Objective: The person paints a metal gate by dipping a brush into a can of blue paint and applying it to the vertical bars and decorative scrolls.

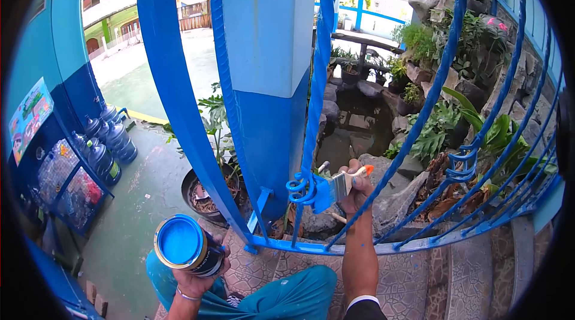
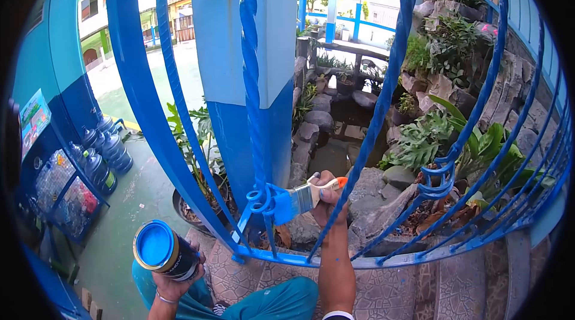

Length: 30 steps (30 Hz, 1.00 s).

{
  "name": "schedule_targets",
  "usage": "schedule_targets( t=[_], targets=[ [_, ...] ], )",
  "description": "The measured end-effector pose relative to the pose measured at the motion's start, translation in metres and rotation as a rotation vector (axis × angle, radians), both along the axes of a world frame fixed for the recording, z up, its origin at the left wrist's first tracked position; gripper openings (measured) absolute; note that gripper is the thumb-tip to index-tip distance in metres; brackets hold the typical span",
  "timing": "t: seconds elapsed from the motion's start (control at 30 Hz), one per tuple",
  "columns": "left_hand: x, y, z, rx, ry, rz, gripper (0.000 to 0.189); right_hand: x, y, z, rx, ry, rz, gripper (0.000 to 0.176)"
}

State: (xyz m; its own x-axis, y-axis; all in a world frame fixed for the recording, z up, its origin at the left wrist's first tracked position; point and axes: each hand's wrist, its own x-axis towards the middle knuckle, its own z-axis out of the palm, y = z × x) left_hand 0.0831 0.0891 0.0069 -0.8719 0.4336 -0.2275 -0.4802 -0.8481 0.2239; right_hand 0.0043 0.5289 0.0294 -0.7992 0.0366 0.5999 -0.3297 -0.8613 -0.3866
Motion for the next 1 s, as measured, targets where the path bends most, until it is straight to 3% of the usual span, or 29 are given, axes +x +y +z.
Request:
schedule_targets(
  t=[0.27, 0.4, 0.57, 0.7, 1.0],
  targets=[
    [0.000, 0.000, 0.001, -0.017, -0.002, 0.004, 0.068, -0.001, 0.002, 0.021, -0.126, -0.133, -0.092, 0.020],
    [0.001, 0.000, 0.003, 0.054, -0.038, -0.013, 0.066, -0.012, 0.002, 0.007, -0.083, 0.056, 0.124, 0.022],
    [0.002, -0.001, 0.005, 0.066, -0.079, 0.004, 0.067, -0.005, 0.005, 0.007, 0.083, 0.082, 0.015, 0.021],
    [0.002, -0.001, 0.005, 0.087, -0.038, -0.016, 0.069, -0.001, 0.008, 0.017, -0.115, -0.045, -0.049, 0.023],
    [0.000, -0.003, 0.000, 0.113, 0.016, -0.036, 0.073, 0.007, 0.014, 0.001, 0.045, 0.028, 0.019, 0.023]
  ],
)
